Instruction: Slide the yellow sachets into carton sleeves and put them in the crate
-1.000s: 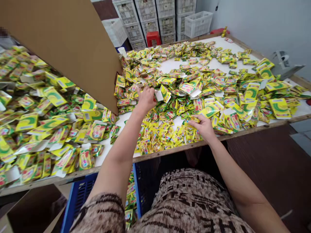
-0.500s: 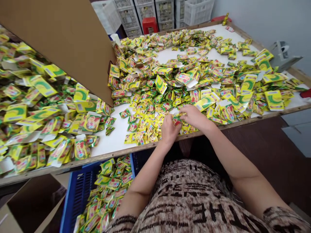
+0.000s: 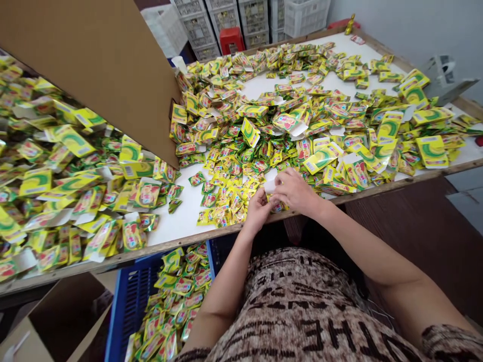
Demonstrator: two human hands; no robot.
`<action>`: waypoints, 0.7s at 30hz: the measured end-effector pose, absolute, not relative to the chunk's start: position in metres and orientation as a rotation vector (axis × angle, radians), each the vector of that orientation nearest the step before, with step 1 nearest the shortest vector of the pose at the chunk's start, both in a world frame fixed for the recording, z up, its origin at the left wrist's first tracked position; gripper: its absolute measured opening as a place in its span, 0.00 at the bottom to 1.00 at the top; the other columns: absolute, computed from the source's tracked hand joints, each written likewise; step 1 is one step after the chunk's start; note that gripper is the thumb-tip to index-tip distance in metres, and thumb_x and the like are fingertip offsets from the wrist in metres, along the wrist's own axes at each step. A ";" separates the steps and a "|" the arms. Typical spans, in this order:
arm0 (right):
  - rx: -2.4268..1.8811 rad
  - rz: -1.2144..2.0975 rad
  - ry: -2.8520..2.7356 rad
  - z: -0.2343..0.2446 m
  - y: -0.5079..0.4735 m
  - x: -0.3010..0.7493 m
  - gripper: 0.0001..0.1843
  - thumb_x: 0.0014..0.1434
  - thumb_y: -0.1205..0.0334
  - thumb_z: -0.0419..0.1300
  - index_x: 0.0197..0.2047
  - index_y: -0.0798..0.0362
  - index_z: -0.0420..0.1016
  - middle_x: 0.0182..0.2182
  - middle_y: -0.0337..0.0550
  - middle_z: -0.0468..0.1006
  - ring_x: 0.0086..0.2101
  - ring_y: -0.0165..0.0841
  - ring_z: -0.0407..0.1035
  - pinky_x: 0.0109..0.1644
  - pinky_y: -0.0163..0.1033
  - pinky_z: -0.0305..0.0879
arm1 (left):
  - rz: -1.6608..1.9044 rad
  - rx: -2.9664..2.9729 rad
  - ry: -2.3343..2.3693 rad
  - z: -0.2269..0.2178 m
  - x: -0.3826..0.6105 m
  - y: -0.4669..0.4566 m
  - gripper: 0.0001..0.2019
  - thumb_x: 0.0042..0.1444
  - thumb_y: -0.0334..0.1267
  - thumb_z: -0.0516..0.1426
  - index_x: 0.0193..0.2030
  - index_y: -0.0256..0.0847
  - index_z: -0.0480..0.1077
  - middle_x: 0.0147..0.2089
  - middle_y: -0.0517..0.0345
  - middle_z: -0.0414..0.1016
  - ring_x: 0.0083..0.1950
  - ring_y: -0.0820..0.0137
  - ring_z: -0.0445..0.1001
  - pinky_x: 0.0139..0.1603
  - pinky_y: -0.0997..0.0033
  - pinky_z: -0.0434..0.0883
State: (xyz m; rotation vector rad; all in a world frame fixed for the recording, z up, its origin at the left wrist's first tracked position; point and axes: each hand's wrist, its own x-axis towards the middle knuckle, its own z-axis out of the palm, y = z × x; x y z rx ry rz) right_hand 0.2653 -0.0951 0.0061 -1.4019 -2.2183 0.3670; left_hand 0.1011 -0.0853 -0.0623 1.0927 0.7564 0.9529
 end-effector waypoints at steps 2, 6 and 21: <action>-1.410 0.334 -2.165 0.003 -0.105 0.268 0.13 0.61 0.54 0.64 0.28 0.52 0.81 0.44 0.51 0.75 0.49 0.45 0.60 0.50 0.50 0.58 | 0.933 1.099 0.761 -0.062 0.100 -0.087 0.19 0.46 0.41 0.70 0.44 0.39 0.73 0.43 0.58 0.78 0.44 0.70 0.74 0.48 0.72 0.70; -1.389 0.676 -1.517 -0.014 -0.114 0.273 0.14 0.62 0.50 0.60 0.41 0.49 0.82 0.43 0.47 0.76 0.40 0.37 0.67 0.42 0.45 0.66 | 0.939 1.115 0.775 -0.062 0.100 -0.091 0.17 0.57 0.49 0.62 0.47 0.40 0.76 0.47 0.54 0.80 0.50 0.66 0.74 0.55 0.66 0.70; -1.244 1.034 -1.098 -0.033 -0.110 0.260 0.14 0.48 0.51 0.71 0.34 0.52 0.84 0.32 0.44 0.81 0.28 0.32 0.73 0.28 0.37 0.73 | 1.243 1.527 0.979 -0.052 0.098 -0.088 0.11 0.56 0.40 0.63 0.46 0.43 0.80 0.45 0.52 0.83 0.47 0.66 0.80 0.52 0.63 0.75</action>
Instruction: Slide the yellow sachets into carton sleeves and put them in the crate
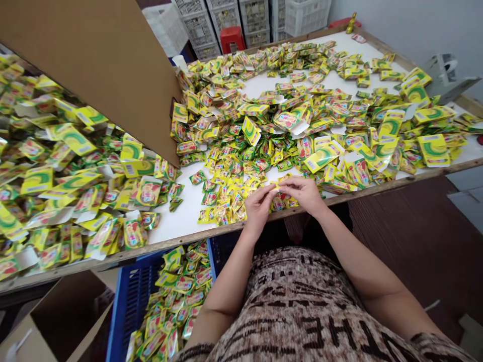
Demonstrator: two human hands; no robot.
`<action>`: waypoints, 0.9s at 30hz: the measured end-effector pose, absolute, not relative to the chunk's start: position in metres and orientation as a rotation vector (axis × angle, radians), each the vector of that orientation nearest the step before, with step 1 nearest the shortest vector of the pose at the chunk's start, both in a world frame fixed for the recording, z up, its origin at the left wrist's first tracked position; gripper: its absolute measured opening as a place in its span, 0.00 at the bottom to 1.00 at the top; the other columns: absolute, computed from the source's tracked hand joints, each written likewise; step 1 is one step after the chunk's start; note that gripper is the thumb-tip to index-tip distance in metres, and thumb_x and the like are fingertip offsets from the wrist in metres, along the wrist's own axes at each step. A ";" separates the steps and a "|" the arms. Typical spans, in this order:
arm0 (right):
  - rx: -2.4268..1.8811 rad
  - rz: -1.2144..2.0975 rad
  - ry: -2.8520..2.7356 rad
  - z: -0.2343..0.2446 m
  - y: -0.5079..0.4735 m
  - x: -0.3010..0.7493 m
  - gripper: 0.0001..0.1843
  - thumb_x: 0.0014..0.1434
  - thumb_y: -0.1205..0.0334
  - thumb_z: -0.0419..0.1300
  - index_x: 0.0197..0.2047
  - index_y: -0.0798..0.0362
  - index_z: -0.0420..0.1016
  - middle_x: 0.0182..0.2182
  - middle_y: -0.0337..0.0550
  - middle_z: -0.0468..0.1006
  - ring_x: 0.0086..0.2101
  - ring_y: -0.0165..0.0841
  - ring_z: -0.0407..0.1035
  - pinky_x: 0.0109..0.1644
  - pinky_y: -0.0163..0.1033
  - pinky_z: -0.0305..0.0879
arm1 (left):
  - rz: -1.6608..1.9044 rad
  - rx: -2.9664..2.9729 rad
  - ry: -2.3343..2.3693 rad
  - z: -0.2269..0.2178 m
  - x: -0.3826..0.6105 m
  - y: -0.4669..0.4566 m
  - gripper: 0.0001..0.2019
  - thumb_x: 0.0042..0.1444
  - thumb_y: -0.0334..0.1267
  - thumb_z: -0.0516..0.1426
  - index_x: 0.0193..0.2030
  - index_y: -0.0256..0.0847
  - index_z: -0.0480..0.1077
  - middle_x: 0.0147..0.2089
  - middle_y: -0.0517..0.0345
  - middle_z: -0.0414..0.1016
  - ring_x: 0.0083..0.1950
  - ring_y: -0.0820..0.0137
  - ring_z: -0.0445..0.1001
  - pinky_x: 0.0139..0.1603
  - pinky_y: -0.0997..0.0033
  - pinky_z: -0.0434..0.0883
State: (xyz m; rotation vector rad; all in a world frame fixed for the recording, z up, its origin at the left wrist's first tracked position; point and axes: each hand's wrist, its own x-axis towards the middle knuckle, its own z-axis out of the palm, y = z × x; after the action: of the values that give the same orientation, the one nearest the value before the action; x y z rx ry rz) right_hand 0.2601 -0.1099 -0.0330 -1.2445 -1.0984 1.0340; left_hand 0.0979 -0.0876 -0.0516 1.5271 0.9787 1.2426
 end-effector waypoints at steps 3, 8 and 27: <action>-1.262 0.990 -1.053 -0.038 -0.111 0.258 0.15 0.46 0.50 0.73 0.33 0.53 0.83 0.29 0.44 0.80 0.25 0.32 0.72 0.26 0.38 0.73 | 1.271 1.568 0.978 -0.055 0.102 -0.085 0.12 0.58 0.40 0.62 0.48 0.43 0.79 0.45 0.52 0.82 0.44 0.68 0.79 0.47 0.66 0.77; -1.210 0.823 -1.229 -0.042 -0.112 0.266 0.12 0.52 0.51 0.70 0.32 0.51 0.83 0.30 0.44 0.80 0.30 0.34 0.74 0.34 0.41 0.74 | 1.311 1.960 0.814 -0.055 0.096 -0.078 0.08 0.59 0.37 0.62 0.44 0.43 0.79 0.41 0.53 0.82 0.43 0.68 0.80 0.48 0.65 0.77; -1.737 0.415 -1.845 -0.065 -0.076 0.301 0.16 0.55 0.69 0.64 0.47 0.54 0.80 0.46 0.52 0.75 0.47 0.45 0.67 0.53 0.50 0.66 | 1.107 1.538 1.245 -0.034 -0.045 -0.120 0.08 0.54 0.44 0.63 0.39 0.47 0.80 0.39 0.55 0.78 0.42 0.65 0.76 0.45 0.65 0.73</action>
State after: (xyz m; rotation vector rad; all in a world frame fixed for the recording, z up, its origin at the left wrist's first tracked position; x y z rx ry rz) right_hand 0.3009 -0.0760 -0.0646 -1.7368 -1.8445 0.4154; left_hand -0.0450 -0.1204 -0.0344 1.5384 1.2446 1.1073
